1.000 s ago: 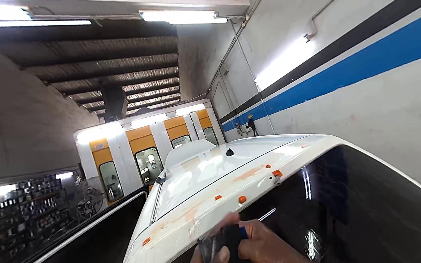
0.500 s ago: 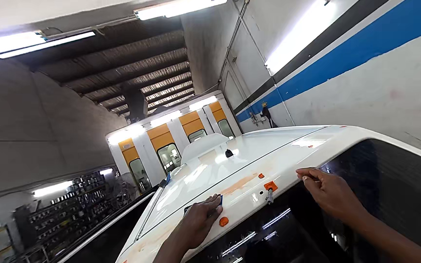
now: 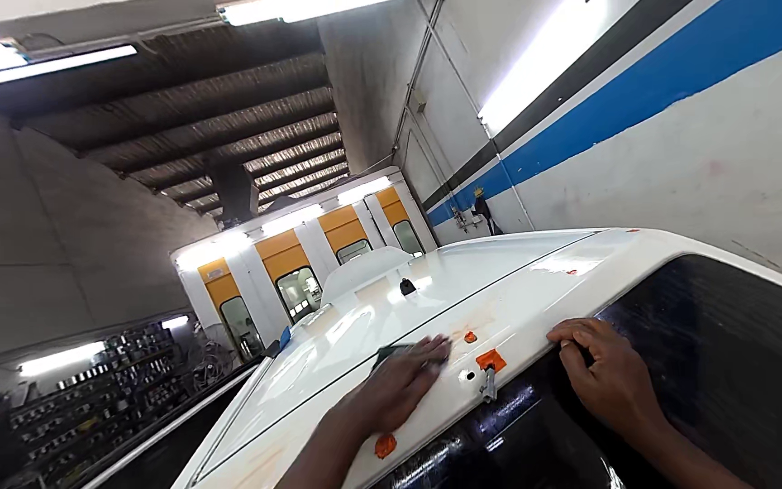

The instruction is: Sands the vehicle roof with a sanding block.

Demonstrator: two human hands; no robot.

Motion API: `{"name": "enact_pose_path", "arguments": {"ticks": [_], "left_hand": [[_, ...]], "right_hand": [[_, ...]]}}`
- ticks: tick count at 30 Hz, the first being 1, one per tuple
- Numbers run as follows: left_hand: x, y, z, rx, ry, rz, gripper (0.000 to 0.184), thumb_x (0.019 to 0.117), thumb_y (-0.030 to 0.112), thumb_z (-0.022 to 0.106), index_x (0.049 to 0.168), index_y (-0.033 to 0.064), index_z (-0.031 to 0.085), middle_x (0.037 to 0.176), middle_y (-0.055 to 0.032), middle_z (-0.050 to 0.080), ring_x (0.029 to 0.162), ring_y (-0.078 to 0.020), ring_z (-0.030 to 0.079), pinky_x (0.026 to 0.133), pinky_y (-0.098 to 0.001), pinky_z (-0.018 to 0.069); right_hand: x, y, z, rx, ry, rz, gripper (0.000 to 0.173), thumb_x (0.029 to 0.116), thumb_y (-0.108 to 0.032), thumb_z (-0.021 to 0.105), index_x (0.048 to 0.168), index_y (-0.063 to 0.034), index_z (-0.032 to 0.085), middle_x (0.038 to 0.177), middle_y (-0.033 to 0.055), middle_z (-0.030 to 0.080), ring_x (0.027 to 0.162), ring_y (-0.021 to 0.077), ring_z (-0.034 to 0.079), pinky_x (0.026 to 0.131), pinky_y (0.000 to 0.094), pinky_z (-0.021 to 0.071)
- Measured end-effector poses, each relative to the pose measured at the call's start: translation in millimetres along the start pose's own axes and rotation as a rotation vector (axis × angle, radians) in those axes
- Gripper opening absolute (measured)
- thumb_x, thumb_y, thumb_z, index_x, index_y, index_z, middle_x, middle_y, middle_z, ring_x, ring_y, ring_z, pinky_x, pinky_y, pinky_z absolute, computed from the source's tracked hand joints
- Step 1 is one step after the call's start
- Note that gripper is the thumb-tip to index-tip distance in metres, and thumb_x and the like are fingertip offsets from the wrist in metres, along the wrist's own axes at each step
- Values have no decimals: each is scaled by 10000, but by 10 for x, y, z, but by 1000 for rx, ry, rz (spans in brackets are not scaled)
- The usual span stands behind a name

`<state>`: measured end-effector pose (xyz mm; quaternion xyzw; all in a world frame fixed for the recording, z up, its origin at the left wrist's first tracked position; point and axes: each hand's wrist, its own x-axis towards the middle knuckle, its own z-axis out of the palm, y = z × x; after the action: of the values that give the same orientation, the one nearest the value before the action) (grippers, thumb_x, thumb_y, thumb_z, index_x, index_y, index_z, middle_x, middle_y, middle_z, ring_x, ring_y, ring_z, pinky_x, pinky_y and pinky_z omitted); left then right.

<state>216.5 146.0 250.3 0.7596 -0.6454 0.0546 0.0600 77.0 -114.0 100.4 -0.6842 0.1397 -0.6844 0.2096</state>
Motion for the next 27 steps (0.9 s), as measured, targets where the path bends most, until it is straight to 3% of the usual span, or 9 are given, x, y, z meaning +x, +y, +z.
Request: {"name": "enact_pose_path", "arguments": {"ticks": [3,8,13,18,22,24,27], "left_hand": [[437,-26,-10,-85,-16,-38,513,1095,366,288,1504,165,524,1596,-1,455,1515,-115,339,1262,-375,252],[-126,-13,-61,-14,-46,-41,549,1107,394,234,1556,157,444,1641,0,382,1539,-113,287,1275,-372,222],[494,2,-74,16,-87,-61,519,1106,355,273,1537,149,475,1631,-22,399,1532,-134,311,1264,-387,235],[-111,-63,-15,-53,-24,19,560,1104,440,235,1558,188,447,1643,19,377,1543,-111,276,1281,-393,222],[417,-85,-1,-18,-36,-46,542,1111,386,255,1541,130,462,1629,-31,402,1532,-150,315,1270,-410,231],[582,-63,30,-19,-52,-75,539,1111,371,251,1546,127,454,1645,-16,376,1545,-147,281,1273,-414,200],[136,-18,-3,-44,-45,-61,545,1109,395,234,1548,160,455,1642,6,381,1540,-119,286,1278,-395,208]], "right_hand": [[35,-4,27,-19,8,-5,328,897,-235,437,858,-173,756,1013,-4,737,1010,190,676,838,464,529],[-30,28,-23,14,-12,-38,326,900,-221,447,888,-180,770,1062,-14,742,1065,180,674,864,460,537],[-10,23,-4,-2,6,-48,319,899,-220,446,869,-185,761,1048,-21,739,1055,165,672,867,428,542],[-10,32,2,10,-1,-40,318,897,-223,449,876,-189,765,1054,-27,737,1066,158,667,876,428,536],[7,45,1,-19,4,-45,324,895,-231,439,858,-182,757,1040,-17,738,1050,170,671,865,431,535],[-21,37,-5,-19,-2,-56,324,893,-222,443,865,-167,761,1050,-2,741,1061,182,674,877,430,542],[-21,18,-30,-16,-11,-59,320,888,-217,452,882,-175,769,1057,-4,741,1070,175,671,897,420,544]]}}
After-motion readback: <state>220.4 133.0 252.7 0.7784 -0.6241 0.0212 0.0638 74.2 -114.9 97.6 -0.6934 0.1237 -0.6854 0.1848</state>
